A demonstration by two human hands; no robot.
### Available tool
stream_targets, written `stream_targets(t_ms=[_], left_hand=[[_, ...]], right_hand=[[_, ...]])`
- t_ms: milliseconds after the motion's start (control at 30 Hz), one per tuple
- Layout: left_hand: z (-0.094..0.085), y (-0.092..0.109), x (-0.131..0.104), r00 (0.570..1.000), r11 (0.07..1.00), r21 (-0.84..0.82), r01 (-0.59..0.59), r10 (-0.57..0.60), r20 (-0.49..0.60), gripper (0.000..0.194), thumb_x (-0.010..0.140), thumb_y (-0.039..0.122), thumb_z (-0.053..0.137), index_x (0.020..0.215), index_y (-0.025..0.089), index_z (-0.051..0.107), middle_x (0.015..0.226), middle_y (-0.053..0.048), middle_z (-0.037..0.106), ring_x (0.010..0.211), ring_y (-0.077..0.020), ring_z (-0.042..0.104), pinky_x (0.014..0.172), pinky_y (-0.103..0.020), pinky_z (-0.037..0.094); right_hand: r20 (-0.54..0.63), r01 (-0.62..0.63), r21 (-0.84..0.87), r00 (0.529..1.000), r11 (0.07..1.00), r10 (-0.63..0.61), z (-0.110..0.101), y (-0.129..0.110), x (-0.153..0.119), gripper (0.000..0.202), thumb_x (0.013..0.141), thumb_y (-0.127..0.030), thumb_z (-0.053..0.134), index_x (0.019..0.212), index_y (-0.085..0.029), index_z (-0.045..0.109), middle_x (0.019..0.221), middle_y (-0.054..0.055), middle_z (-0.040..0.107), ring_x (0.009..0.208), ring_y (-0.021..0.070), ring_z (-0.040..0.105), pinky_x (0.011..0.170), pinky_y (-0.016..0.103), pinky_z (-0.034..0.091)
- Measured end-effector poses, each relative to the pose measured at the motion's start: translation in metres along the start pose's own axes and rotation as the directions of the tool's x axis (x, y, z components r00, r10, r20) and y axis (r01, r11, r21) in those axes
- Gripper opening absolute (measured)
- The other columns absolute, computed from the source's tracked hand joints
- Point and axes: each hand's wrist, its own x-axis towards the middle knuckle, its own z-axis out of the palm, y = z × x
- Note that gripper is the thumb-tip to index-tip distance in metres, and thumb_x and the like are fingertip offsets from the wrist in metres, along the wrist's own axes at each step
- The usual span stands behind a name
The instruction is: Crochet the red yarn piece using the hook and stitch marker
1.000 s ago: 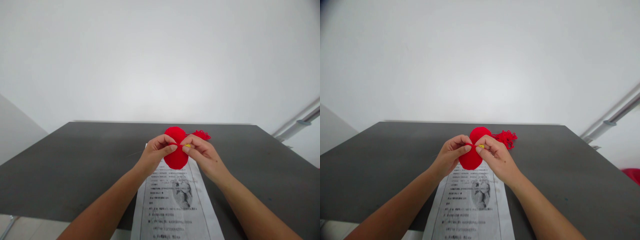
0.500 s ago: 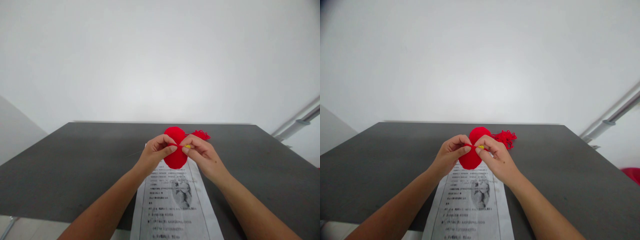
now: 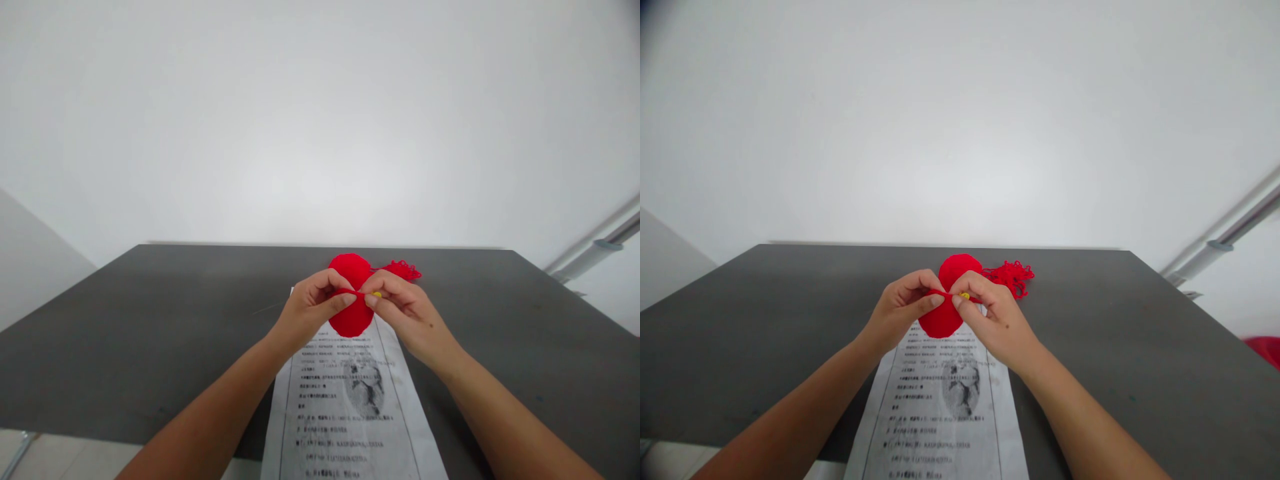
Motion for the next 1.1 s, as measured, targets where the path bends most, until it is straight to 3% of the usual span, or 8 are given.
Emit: stream_targets(t_ms=[233,667,1100], left_hand=[[-0.0014,0.0037,0.0002,1.000,0.992,0.123,-0.003,0.005,-0.015,0.024,0.077,0.036,0.081,0.074,0.016,0.068,0.071,0.001,0.062,0.066,-0.0126,0.053,0.064,-0.026,0.043],[-0.0015,0.0033,0.0000,1.000,0.986,0.162,-0.031,0.030,0.008,0.019,0.080,0.031,0.078,0.074,0.016,0.067,0.071,0.001,0.061,0.066,-0.0125,0.052,0.064,-0.026,0.042],[-0.0017,0.0047,-0.0005,0.997,0.961,0.263,-0.079,0.079,0.012,0.019,0.082,0.033,0.076,0.075,0.017,0.067,0.073,-0.001,0.062,0.068,-0.0143,0.053,0.064,-0.026,0.042]], right_hand=[[0.015,-0.041,-0.148,0.999,0.988,0.044,0.0000,-0.0065,0.0004,0.015,0.092,-0.019,0.052,0.079,-0.022,0.058,0.070,-0.002,0.056,0.063,0.0146,0.050,0.057,0.027,0.037],[0.011,-0.003,-0.103,1.000,0.995,0.005,-0.0007,-0.0033,0.0006,0.017,0.091,-0.015,0.052,0.077,-0.022,0.059,0.071,-0.002,0.056,0.066,0.0148,0.051,0.062,0.027,0.040],[0.002,0.066,-0.195,0.998,0.979,-0.067,-0.0003,-0.0075,0.0024,0.018,0.090,-0.014,0.053,0.074,-0.022,0.057,0.068,-0.002,0.057,0.063,0.0140,0.054,0.060,0.026,0.043]])
